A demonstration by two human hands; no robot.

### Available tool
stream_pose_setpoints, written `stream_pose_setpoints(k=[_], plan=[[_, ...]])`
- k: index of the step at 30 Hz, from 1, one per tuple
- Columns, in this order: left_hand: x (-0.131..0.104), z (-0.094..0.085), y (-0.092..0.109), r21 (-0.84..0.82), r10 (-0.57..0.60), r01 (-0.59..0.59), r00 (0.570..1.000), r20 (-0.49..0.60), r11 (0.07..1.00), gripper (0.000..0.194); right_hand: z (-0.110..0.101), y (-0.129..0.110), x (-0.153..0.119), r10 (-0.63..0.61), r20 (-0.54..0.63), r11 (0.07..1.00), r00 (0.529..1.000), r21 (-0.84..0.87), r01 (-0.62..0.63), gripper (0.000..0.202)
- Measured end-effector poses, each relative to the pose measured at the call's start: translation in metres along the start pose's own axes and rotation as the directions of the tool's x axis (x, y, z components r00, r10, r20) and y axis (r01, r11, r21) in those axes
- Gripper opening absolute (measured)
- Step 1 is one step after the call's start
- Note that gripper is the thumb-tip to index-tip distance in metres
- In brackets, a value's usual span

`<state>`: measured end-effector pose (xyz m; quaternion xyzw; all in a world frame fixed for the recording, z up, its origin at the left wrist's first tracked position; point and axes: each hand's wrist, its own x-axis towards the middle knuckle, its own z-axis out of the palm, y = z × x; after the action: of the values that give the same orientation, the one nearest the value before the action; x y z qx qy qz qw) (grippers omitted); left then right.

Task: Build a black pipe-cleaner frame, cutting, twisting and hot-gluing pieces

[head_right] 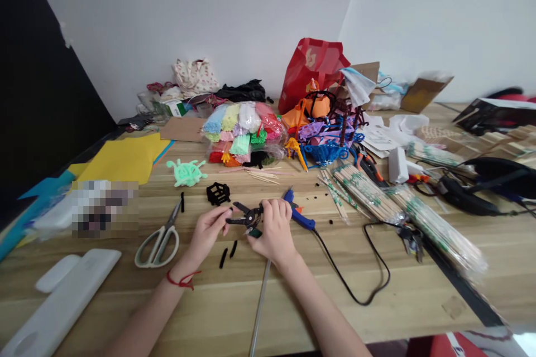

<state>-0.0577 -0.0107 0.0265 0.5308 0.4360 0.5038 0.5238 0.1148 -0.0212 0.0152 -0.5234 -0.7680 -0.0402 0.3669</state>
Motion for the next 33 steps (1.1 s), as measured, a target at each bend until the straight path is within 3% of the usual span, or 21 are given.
stream_pose_setpoints(k=[9,14,23,28,33], plan=[[0.001,-0.004,-0.014,0.105,0.103,-0.098,0.993,-0.048,0.99,0.025,0.003,0.001,-0.003,0.045,-0.011,0.999,0.999,-0.023,-0.046,0.06],[-0.001,-0.002,-0.019,0.117,0.121,-0.118,0.993,-0.016,0.986,0.025,0.003,-0.003,-0.004,0.07,-0.015,0.997,0.997,-0.031,-0.071,0.059],[-0.002,0.007,-0.022,0.01,0.092,-0.092,0.994,-0.057,0.996,0.037,0.005,-0.004,-0.005,0.095,-0.058,0.991,0.994,-0.085,-0.1,0.057],[-0.005,0.011,-0.019,0.019,0.038,-0.037,0.999,-0.014,0.999,0.02,0.009,-0.003,-0.006,0.091,-0.066,0.988,0.994,-0.116,-0.099,0.057],[-0.005,0.013,-0.022,-0.018,-0.01,0.01,0.999,-0.041,1.0,0.014,0.01,-0.003,-0.006,0.113,-0.092,0.982,0.989,-0.141,-0.126,0.055]])
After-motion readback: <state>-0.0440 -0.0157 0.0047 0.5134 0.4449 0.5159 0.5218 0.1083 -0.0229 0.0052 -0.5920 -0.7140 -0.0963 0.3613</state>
